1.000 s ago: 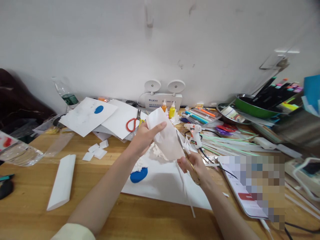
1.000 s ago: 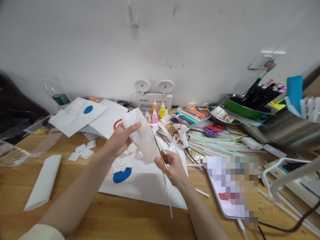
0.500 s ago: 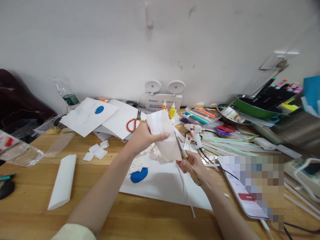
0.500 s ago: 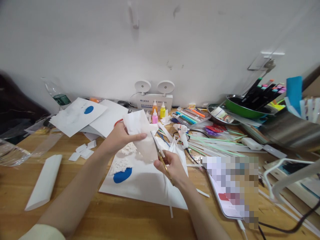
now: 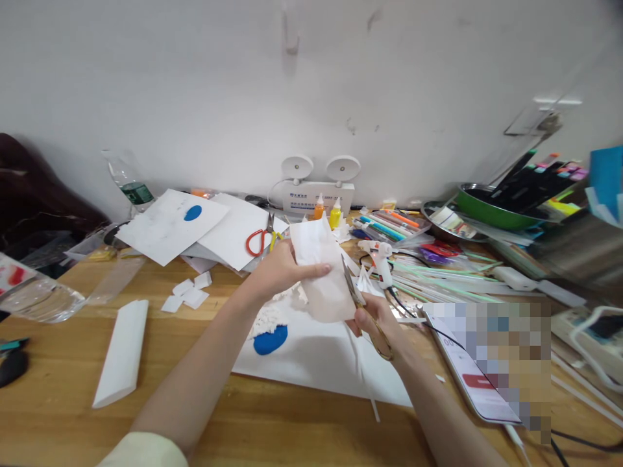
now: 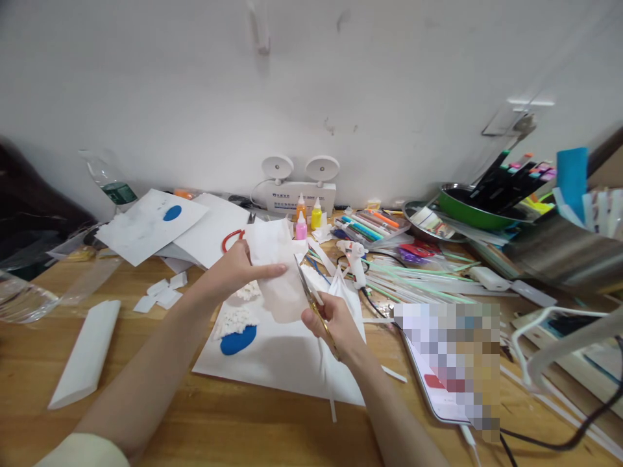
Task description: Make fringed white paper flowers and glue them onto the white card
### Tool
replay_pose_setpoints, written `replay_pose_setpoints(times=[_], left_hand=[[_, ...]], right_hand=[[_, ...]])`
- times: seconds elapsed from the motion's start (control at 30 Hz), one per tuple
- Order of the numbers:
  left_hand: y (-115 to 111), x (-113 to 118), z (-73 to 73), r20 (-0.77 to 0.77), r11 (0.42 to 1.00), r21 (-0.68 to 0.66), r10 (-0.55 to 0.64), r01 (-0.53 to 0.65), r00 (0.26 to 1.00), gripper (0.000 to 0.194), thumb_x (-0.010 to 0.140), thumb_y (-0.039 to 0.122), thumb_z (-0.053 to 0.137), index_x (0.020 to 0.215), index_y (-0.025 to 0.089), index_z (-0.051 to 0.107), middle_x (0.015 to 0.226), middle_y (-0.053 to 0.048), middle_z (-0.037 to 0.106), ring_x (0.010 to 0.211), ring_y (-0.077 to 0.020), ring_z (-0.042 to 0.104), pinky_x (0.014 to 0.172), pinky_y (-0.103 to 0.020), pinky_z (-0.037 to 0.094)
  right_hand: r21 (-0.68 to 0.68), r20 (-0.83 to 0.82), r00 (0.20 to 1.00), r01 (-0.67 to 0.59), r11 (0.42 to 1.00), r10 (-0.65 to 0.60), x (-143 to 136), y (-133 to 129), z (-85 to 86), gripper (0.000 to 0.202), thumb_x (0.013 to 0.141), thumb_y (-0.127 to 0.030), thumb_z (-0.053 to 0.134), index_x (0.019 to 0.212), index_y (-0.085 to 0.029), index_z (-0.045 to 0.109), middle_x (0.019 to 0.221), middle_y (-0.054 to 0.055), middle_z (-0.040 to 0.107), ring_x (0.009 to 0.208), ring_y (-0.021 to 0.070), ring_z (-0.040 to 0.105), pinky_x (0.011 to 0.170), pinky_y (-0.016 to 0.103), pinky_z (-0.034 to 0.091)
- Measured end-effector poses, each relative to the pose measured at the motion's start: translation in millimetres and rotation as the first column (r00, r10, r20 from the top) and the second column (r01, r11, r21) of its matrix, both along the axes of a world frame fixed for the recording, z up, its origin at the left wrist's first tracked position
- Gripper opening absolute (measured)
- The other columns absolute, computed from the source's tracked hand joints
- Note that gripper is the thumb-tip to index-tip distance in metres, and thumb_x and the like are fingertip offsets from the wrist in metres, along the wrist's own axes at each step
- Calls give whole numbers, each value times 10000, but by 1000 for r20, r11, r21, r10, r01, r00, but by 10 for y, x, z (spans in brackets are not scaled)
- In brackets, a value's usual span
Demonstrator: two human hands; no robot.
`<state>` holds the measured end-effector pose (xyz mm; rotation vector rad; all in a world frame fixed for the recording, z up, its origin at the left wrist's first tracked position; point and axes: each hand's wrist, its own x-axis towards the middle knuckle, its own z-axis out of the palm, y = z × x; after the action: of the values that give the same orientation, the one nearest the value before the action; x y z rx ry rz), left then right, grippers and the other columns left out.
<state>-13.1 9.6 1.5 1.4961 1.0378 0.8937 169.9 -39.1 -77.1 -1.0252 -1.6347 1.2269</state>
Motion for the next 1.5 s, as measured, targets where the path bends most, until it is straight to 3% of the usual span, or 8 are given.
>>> replay_pose_setpoints(times=[0.13, 0.33, 0.63, 0.83, 1.1, 1.3, 1.5], left_hand=[[-12, 31, -22, -1, 1000, -7, 0, 0, 1000, 379, 590, 348, 712, 919, 171, 644, 988, -96, 672, 914, -264, 614, 744, -347, 496], [-52, 100, 4, 5, 993, 36, 110, -110, 994, 337, 549, 295, 738, 844, 167, 638, 894, -78, 685, 813, -242, 627, 688, -329, 495], [-85, 130, 46, -6, 983, 23, 184, -183, 983, 324, 509, 267, 760, 792, 173, 631, 834, -68, 679, 790, -259, 619, 670, -338, 479], [-70, 160, -15, 121, 984, 0, 179, -180, 976, 291, 638, 369, 676, 865, 188, 646, 885, -55, 684, 826, -213, 618, 710, -298, 480], [4, 205, -149, 327, 977, -175, 175, -123, 929, 248, 696, 388, 627, 805, 166, 650, 796, -40, 687, 757, -158, 616, 706, -270, 468], [-6, 204, -132, 374, 977, -186, 171, -107, 912, 220, 698, 369, 631, 746, 155, 647, 786, -41, 690, 742, -154, 616, 724, -280, 463], [-7, 205, -123, 385, 976, -192, 167, -98, 908, 205, 704, 359, 630, 728, 155, 644, 750, -30, 689, 706, -139, 609, 684, -260, 460]], right_hand=[[19, 16, 1000, 22, 1000, -22, 2, -4, 7, 535, 674, -710, 426, 584, -183, 415, 500, -39, 367, 443, 87, 328, 426, 224, 244], [35, 87, 991, 96, 995, -99, -4, -2, -21, 507, 698, -679, 429, 577, -187, 400, 482, -42, 379, 433, 86, 341, 436, 228, 255], [-24, 52, 988, 149, 989, -147, -50, -7, 38, 510, 671, -680, 463, 546, -193, 383, 456, -49, 361, 413, 77, 323, 406, 218, 234], [-18, 44, 986, 164, 986, -163, -58, -10, 62, 506, 679, -672, 463, 534, -193, 385, 447, -51, 352, 405, 73, 306, 398, 219, 224], [36, 60, 978, 200, 979, -202, -55, -4, 48, 497, 689, -648, 483, 512, -193, 391, 439, -47, 352, 403, 77, 317, 401, 229, 231], [6, 53, 972, 228, 974, -228, -60, 6, 3, 469, 664, -628, 532, 532, -194, 414, 428, -48, 361, 387, 78, 312, 377, 228, 230], [64, 97, 955, 274, 960, -279, -67, 3, 18, 485, 657, -638, 524, 497, -198, 398, 405, -49, 347, 377, 78, 308, 369, 225, 232]])
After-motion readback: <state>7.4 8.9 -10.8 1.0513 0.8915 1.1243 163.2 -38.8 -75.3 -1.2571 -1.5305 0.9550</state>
